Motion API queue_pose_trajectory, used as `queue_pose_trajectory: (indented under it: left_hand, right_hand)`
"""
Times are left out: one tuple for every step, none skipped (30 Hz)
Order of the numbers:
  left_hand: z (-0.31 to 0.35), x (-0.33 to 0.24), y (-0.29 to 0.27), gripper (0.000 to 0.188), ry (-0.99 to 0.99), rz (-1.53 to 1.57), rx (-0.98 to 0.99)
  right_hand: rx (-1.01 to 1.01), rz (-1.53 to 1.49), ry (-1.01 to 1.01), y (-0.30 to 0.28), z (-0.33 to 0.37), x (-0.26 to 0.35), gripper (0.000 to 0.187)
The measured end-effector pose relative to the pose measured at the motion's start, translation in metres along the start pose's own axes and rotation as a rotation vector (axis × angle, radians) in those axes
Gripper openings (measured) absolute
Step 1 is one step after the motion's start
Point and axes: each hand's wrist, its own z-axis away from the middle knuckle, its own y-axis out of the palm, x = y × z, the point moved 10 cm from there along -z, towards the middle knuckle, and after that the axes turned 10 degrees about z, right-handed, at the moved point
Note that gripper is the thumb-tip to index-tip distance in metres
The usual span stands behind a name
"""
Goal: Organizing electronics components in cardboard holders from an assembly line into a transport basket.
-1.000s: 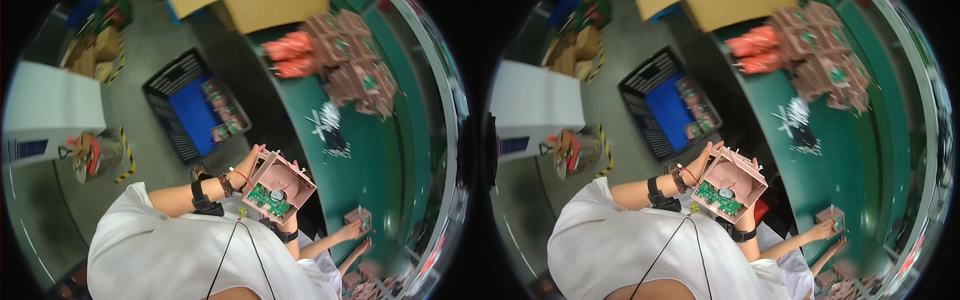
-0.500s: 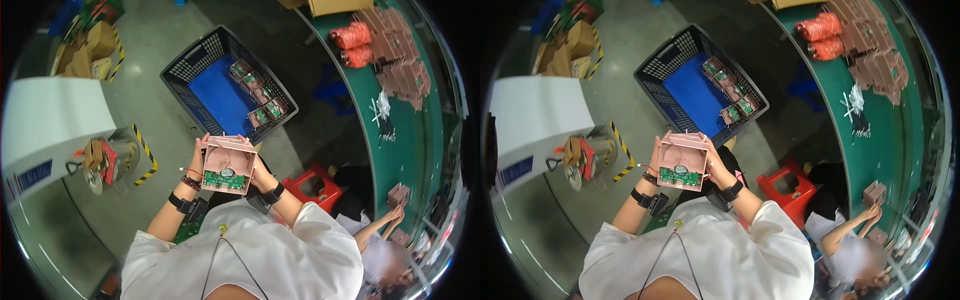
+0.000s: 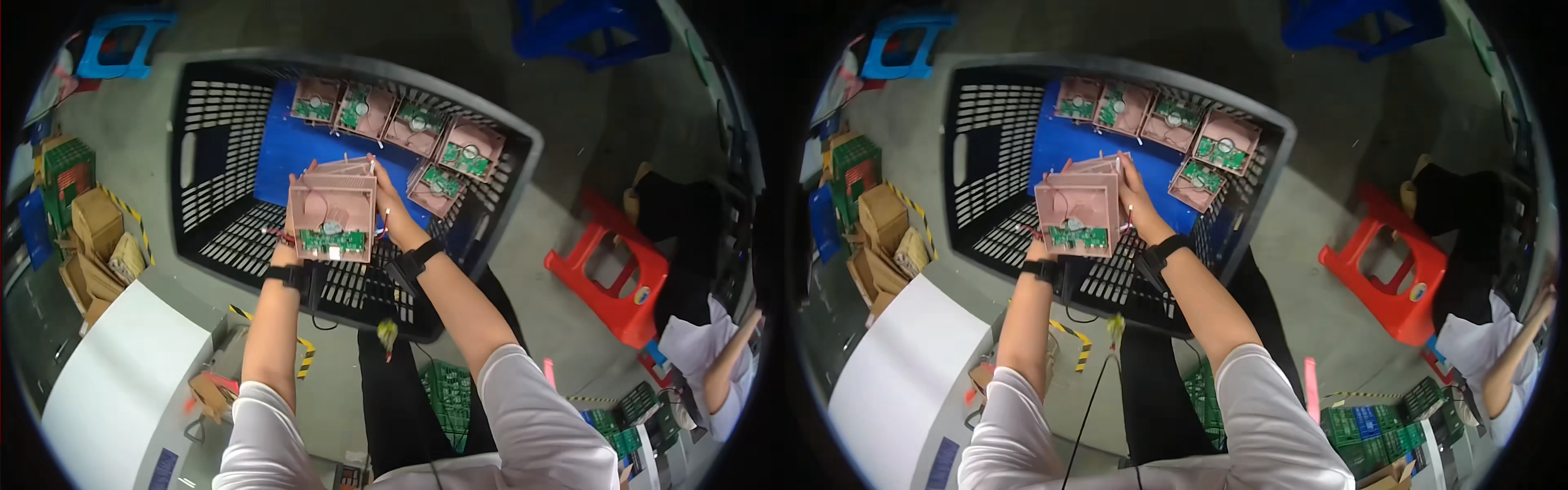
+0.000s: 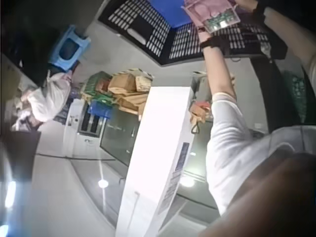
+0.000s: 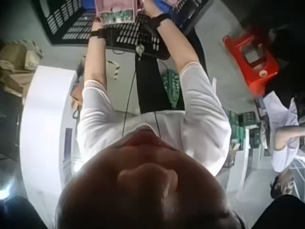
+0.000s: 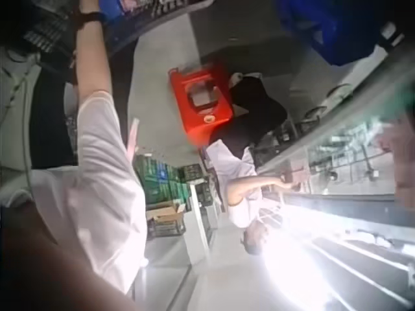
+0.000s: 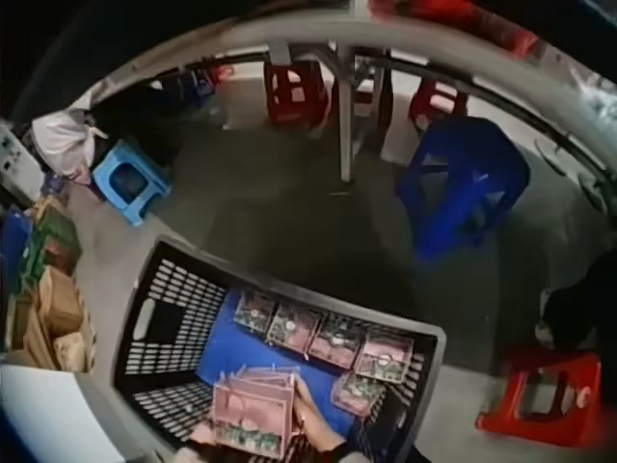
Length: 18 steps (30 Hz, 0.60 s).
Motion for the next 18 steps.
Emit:
queue_pose_trajectory:
  left_hand:
    - [-0.024,0.006,-0.027,0.058,-0.023,-0.002,-0.005]
    - [-0.048,0.017,-0.055,0.058,-0.071,-0.067,-0.028]
    - [-0.072,0.028,-0.082,0.057,-0.119,-0.130,-0.048]
    - [-0.088,0.048,-0.117,0.057,-0.186,-0.180,-0.079]
    - [-0.109,0.044,-0.150,0.057,-0.204,-0.192,-0.095]
    - [-0.132,0.028,-0.180,0.052,-0.092,-0.615,-0.011]
    - [-0.150,0.017,-0.202,0.047,0.023,-1.037,0.090]
    - [-0.150,0.024,-0.220,0.043,0.122,-1.441,0.210]
    - [-0.149,0.044,-0.235,0.043,0.087,-1.422,0.219]
    - [-0.157,0.050,-0.247,0.043,0.054,-1.378,0.198]
    - [-0.156,0.063,-0.256,0.043,0.023,-1.323,0.184]
    - [-0.166,0.078,-0.260,0.043,-0.005,-1.269,0.169]
    - [-0.231,0.062,-0.262,0.044,-0.027,-1.278,0.119]
    - [-0.228,0.082,-0.266,0.044,-0.050,-1.217,0.110]
    - [-0.233,0.100,-0.265,0.044,-0.072,-1.159,0.099]
    - [-0.232,0.106,-0.266,0.044,-0.086,-1.112,0.083]
    - [-0.238,0.107,-0.264,0.044,-0.098,-1.068,0.066]
    - [-0.247,0.107,-0.260,0.045,-0.108,-1.025,0.048]
  right_hand:
    - [-0.019,-0.009,0.010,-0.008,-0.015,-0.028,0.049]
    - [-0.060,-0.055,-0.028,-0.019,-0.029,-0.050,0.049]
    - [-0.102,-0.097,-0.067,-0.031,-0.043,-0.072,0.049]
    - [-0.156,-0.136,-0.085,-0.045,-0.046,-0.101,0.049]
    - [-0.167,-0.156,-0.071,-0.047,-0.060,-0.121,0.049]
    - [-0.218,-0.121,-0.053,-0.054,-0.072,-0.141,0.049]
    - [-0.267,-0.084,-0.035,-0.061,-0.084,-0.157,0.050]
    - [-0.288,-0.100,-0.001,-0.063,-0.090,-0.178,0.050]
    - [-0.338,-0.106,-0.026,-0.079,-0.093,-0.185,0.051]
    - [-0.372,-0.126,-0.064,-0.088,-0.099,-0.186,0.052]
    - [-0.387,-0.122,-0.047,-0.097,-0.099,-0.191,0.052]
    - [-0.419,-0.192,-0.001,-0.107,-0.099,-0.199,0.052]
    - [-0.414,-0.322,0.039,-0.082,-0.109,-0.204,0.051]
    - [-0.449,-0.384,0.081,-0.096,-0.106,-0.215,0.051]
    - [-0.465,-0.374,0.088,-0.107,-0.104,-0.219,0.051]
    - [-0.432,-0.346,0.090,-0.111,-0.105,-0.219,0.051]
    - [-0.397,-0.319,0.092,-0.113,-0.107,-0.218,0.050]
    - [-0.360,-0.294,0.093,-0.113,-0.110,-0.217,0.050]
